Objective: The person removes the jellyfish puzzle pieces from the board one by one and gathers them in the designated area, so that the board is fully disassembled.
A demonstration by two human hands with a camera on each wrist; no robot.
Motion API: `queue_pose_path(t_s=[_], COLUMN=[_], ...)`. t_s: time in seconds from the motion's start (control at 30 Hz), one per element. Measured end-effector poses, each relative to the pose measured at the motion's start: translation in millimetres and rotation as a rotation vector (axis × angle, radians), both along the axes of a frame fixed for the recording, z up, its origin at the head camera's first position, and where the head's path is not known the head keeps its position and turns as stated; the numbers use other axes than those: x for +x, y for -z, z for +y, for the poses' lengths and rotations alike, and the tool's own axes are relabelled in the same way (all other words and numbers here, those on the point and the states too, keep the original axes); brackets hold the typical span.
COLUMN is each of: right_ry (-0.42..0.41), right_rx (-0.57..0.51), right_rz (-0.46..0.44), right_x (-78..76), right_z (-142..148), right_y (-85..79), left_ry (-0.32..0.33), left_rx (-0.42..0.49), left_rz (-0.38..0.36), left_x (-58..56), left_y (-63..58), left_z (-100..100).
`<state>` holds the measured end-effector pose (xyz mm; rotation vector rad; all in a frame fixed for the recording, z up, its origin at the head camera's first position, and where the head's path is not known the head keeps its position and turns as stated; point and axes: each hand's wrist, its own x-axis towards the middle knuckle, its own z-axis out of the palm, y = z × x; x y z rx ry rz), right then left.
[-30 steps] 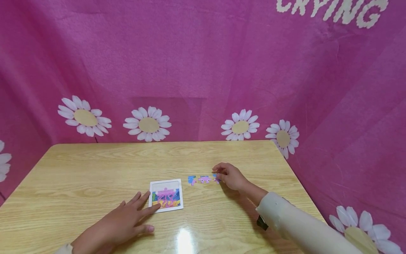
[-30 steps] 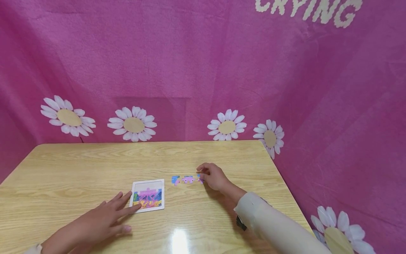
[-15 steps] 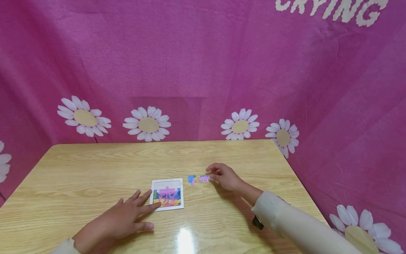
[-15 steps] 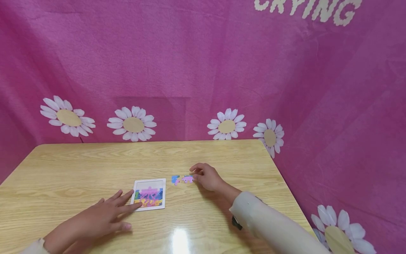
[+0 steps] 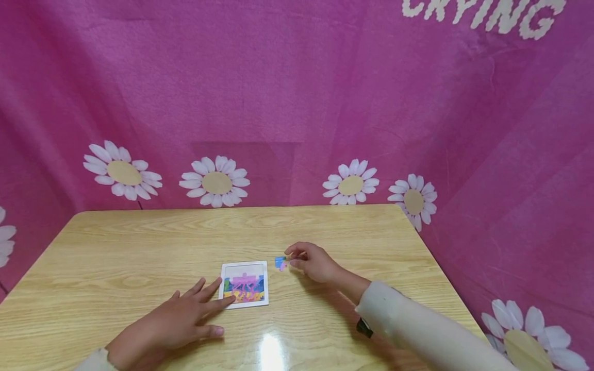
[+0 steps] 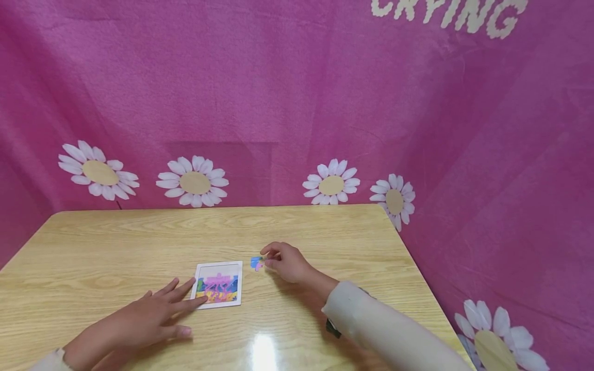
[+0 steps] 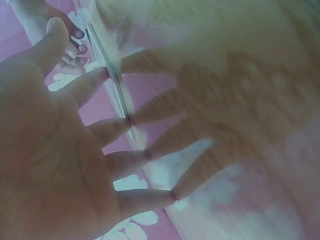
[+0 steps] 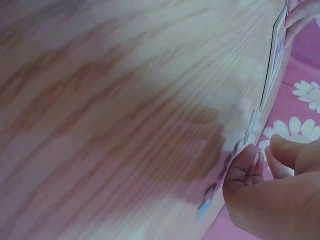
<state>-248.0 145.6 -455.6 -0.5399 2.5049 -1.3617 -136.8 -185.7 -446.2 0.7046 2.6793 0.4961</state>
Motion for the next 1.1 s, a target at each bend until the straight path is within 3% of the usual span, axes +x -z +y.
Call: queue_pose_path(t_s=[0.2, 1.1], right_ry=[-0.037, -0.135], right_rx=[0.014, 0.049], right_rz=[0.009, 0.024], right_x=[3.1, 18.0], right_z=[-12.7, -81.4], right_y=[-1.0, -4.1], left_ry=[0.027, 0.023], left_rx=[0.003, -0.001], left_rz=[0.030, 0.020], left_x=[0.4, -0.9], left_y=[-0.9, -1.5], left_z=[0.2, 0.7])
